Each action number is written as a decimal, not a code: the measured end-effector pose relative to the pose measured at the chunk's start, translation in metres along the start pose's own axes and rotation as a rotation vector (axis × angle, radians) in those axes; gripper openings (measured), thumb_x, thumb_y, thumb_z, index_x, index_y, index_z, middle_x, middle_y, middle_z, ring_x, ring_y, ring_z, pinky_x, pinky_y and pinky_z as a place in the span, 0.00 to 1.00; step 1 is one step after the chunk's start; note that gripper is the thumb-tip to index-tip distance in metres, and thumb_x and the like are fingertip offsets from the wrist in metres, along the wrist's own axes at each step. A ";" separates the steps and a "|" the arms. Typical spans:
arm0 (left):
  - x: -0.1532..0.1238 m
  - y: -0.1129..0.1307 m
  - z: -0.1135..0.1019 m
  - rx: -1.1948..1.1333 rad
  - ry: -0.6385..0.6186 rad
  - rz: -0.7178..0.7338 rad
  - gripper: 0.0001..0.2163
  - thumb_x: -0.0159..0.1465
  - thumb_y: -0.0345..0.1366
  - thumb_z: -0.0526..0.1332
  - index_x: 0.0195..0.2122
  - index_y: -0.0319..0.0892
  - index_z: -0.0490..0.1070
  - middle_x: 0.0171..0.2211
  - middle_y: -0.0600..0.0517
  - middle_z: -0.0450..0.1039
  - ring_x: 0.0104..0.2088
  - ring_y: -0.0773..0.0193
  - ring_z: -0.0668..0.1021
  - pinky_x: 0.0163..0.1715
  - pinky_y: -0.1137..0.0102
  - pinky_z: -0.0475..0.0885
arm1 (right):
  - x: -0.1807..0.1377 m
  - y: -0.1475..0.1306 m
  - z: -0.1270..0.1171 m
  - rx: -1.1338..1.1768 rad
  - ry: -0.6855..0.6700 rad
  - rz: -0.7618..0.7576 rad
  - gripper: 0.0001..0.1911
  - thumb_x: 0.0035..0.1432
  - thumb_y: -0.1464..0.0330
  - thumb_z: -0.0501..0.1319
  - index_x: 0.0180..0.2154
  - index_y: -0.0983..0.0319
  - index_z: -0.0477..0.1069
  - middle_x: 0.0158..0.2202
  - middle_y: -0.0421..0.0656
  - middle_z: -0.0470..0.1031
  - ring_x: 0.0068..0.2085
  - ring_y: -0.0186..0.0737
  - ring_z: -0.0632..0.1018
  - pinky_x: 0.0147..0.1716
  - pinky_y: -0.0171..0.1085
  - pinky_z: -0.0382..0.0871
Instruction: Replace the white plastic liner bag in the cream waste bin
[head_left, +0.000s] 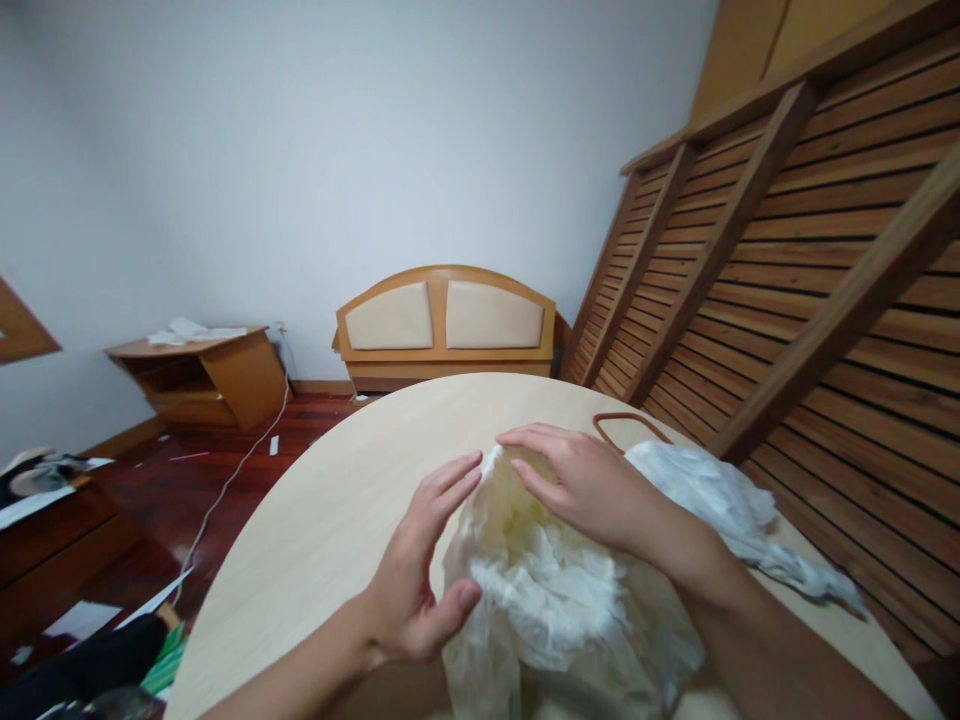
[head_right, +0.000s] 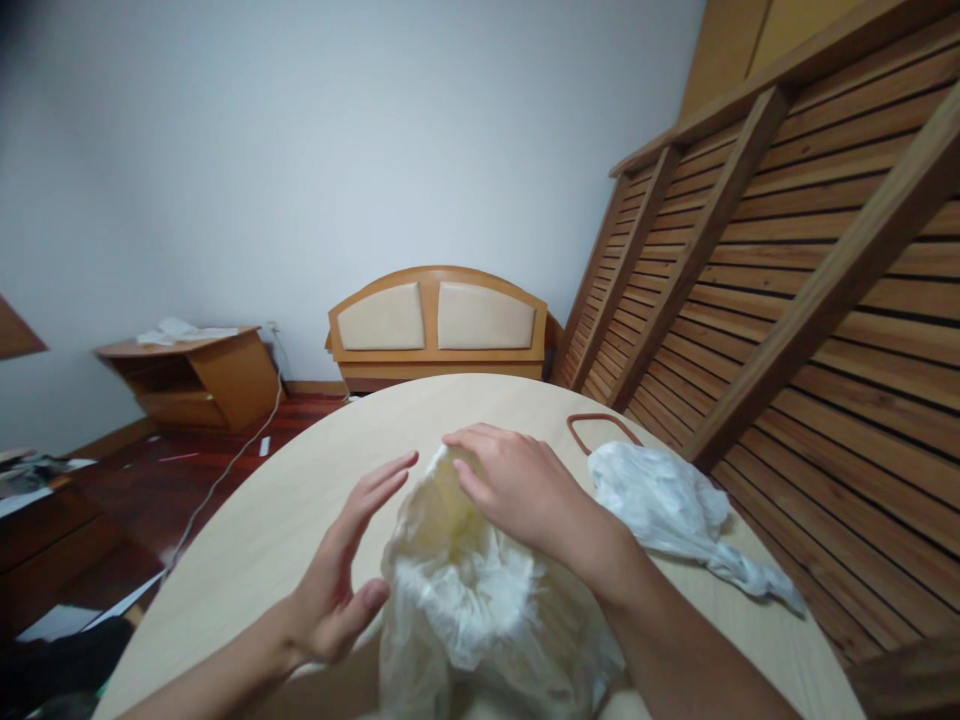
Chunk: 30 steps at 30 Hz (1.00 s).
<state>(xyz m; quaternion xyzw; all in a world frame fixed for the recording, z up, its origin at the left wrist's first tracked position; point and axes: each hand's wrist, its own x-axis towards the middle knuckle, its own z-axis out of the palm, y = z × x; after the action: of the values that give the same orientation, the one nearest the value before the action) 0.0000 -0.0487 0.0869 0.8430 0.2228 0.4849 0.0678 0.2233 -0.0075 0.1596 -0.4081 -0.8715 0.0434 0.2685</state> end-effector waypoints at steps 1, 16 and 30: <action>0.000 -0.004 -0.001 0.005 -0.030 -0.002 0.31 0.72 0.52 0.49 0.69 0.38 0.53 0.66 0.34 0.59 0.67 0.45 0.64 0.63 0.49 0.62 | 0.001 0.001 0.000 0.000 0.003 0.016 0.17 0.67 0.69 0.55 0.54 0.60 0.75 0.54 0.45 0.79 0.54 0.46 0.80 0.57 0.46 0.71; -0.006 -0.022 0.004 0.112 -0.131 0.056 0.32 0.68 0.49 0.57 0.69 0.41 0.54 0.67 0.36 0.59 0.66 0.44 0.64 0.62 0.50 0.64 | 0.002 0.011 0.005 0.027 0.018 0.086 0.20 0.68 0.69 0.51 0.54 0.59 0.76 0.54 0.44 0.80 0.55 0.47 0.79 0.57 0.48 0.71; -0.010 -0.023 0.010 0.113 -0.122 0.049 0.30 0.66 0.48 0.59 0.67 0.44 0.58 0.69 0.35 0.52 0.65 0.43 0.65 0.58 0.54 0.67 | 0.004 0.011 -0.002 0.101 -0.025 0.152 0.20 0.68 0.68 0.51 0.53 0.61 0.77 0.53 0.47 0.81 0.54 0.49 0.80 0.56 0.48 0.72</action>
<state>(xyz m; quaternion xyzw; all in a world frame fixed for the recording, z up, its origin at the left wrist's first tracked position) -0.0026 -0.0311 0.0661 0.8787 0.2245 0.4208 0.0219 0.2301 0.0021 0.1597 -0.4585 -0.8380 0.1124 0.2738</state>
